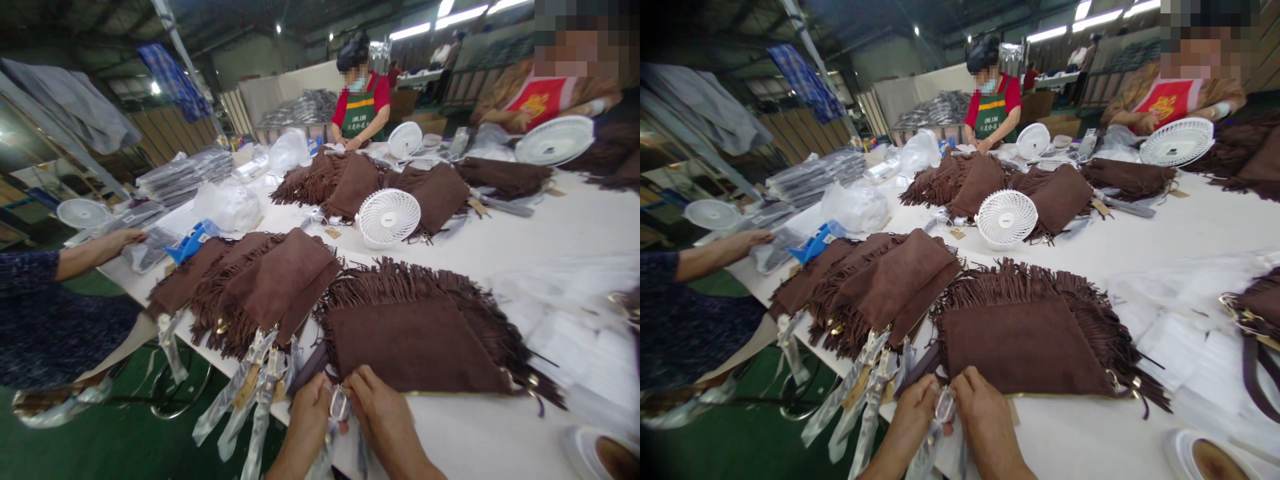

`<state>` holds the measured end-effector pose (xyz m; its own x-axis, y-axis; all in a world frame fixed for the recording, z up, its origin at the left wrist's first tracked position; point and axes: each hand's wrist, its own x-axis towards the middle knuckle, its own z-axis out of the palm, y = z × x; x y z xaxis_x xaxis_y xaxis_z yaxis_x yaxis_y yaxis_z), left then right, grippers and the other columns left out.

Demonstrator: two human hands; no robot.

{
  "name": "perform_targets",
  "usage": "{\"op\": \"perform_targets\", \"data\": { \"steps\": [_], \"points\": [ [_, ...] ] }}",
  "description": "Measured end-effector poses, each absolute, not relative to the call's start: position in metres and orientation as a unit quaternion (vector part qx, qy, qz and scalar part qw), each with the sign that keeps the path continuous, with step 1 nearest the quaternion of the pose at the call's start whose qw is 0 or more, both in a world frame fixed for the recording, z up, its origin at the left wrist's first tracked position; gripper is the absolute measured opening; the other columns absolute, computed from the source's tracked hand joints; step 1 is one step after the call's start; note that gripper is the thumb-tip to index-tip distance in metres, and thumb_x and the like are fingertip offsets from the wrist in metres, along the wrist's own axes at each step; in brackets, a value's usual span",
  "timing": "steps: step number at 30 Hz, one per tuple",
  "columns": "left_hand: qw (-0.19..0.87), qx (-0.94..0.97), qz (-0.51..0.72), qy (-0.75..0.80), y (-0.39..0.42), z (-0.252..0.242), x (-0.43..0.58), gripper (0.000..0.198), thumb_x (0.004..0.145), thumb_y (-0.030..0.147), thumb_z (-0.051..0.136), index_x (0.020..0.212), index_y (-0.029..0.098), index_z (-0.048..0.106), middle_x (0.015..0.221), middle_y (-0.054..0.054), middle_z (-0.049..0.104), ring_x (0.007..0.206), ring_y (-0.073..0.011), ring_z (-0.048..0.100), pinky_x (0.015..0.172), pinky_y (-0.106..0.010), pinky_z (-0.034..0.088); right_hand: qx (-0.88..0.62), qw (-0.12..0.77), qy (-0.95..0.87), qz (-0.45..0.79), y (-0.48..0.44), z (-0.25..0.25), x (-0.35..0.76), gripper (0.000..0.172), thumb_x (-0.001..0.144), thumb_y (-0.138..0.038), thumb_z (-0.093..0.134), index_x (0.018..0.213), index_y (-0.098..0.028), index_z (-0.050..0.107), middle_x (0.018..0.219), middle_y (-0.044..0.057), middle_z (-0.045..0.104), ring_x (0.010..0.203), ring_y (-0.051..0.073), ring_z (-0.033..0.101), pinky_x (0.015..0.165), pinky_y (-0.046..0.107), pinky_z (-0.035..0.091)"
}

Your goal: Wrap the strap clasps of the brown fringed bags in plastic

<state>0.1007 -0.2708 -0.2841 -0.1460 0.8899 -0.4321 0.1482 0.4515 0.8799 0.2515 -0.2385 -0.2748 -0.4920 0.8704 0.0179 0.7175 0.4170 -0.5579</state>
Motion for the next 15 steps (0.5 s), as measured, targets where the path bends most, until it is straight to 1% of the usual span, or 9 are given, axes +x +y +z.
{"op": "perform_targets", "data": {
  "steps": [2, 4, 5, 7, 9, 11, 14, 15],
  "points": [
    [0.571, 0.344, 0.353, 0.656, -0.268, -0.287, 0.103, 0.035, 0.085, 0.052, 0.047, 0.078, 0.019, 0.054, 0.055, 0.002, 0.058, 0.044, -0.0151, 0.055, 0.043, -0.024, 0.040, -0.483, 0.152, -0.821, 0.265, -0.237, -0.274, 0.252, 0.014, 0.097, -0.025, 0.044, 0.090, -0.025, 0.057, 0.090, 0.001, 0.058, 0.077, 0.017, 0.062, 0.066, 0.027, 0.045],
    [0.588, 0.323, 0.358, 0.649, -0.265, -0.291, 0.105, 0.035, 0.080, 0.054, 0.053, 0.078, 0.018, 0.054, 0.056, 0.002, 0.060, 0.045, -0.0156, 0.056, 0.042, -0.024, 0.040, -0.485, 0.152, -0.815, 0.279, -0.236, -0.273, 0.252, 0.016, 0.097, -0.025, 0.043, 0.090, -0.025, 0.057, 0.090, 0.002, 0.058, 0.078, 0.017, 0.062, 0.066, 0.027, 0.045],
    [0.585, 0.323, 0.356, 0.653, -0.264, -0.291, 0.107, 0.034, 0.080, 0.053, 0.054, 0.078, 0.018, 0.054, 0.057, 0.001, 0.061, 0.045, -0.0159, 0.057, 0.043, -0.024, 0.040, -0.485, 0.154, -0.813, 0.284, -0.236, -0.273, 0.253, 0.016, 0.097, -0.026, 0.043, 0.090, -0.025, 0.057, 0.091, 0.002, 0.058, 0.078, 0.018, 0.063, 0.066, 0.027, 0.045],
    [0.553, 0.350, 0.334, 0.678, -0.263, -0.290, 0.108, 0.030, 0.084, 0.048, 0.050, 0.078, 0.019, 0.053, 0.059, 0.000, 0.063, 0.046, -0.0164, 0.058, 0.044, -0.025, 0.040, -0.482, 0.160, -0.811, 0.290, -0.236, -0.274, 0.254, 0.016, 0.097, -0.027, 0.043, 0.091, -0.025, 0.058, 0.091, 0.002, 0.058, 0.080, 0.018, 0.063, 0.067, 0.027, 0.046],
    [0.490, 0.413, 0.277, 0.716, -0.263, -0.283, 0.108, 0.024, 0.089, 0.036, 0.042, 0.076, 0.019, 0.051, 0.060, -0.002, 0.064, 0.048, -0.0172, 0.061, 0.046, -0.025, 0.041, -0.478, 0.166, -0.811, 0.294, -0.238, -0.276, 0.255, 0.017, 0.097, -0.027, 0.042, 0.093, -0.025, 0.058, 0.092, 0.003, 0.058, 0.081, 0.018, 0.063, 0.069, 0.028, 0.046],
    [0.381, 0.500, 0.198, 0.752, -0.266, -0.272, 0.106, 0.023, 0.092, 0.026, 0.034, 0.080, 0.018, 0.051, 0.065, -0.006, 0.067, 0.056, -0.0203, 0.065, 0.050, -0.027, 0.040, -0.479, 0.175, -0.808, 0.296, -0.239, -0.278, 0.257, 0.016, 0.097, -0.024, 0.041, 0.097, -0.025, 0.057, 0.095, 0.003, 0.059, 0.083, 0.019, 0.063, 0.071, 0.028, 0.047],
    [0.192, 0.584, 0.083, 0.784, -0.273, -0.255, 0.101, 0.028, 0.095, 0.020, 0.024, 0.092, 0.017, 0.052, 0.074, -0.010, 0.069, 0.068, -0.0247, 0.068, 0.053, -0.029, 0.037, -0.482, 0.197, -0.798, 0.303, -0.240, -0.280, 0.261, 0.019, 0.096, -0.020, 0.041, 0.108, -0.024, 0.055, 0.100, 0.005, 0.059, 0.089, 0.020, 0.062, 0.077, 0.030, 0.048],
    [0.157, 0.594, 0.068, 0.786, -0.275, -0.251, 0.100, 0.030, 0.096, 0.019, 0.022, 0.094, 0.017, 0.052, 0.076, -0.010, 0.069, 0.070, -0.0245, 0.069, 0.053, -0.029, 0.036, -0.480, 0.203, -0.794, 0.312, -0.239, -0.279, 0.262, 0.019, 0.095, -0.019, 0.041, 0.109, -0.024, 0.054, 0.101, 0.005, 0.059, 0.089, 0.020, 0.062, 0.078, 0.031, 0.048]
  ]
}}
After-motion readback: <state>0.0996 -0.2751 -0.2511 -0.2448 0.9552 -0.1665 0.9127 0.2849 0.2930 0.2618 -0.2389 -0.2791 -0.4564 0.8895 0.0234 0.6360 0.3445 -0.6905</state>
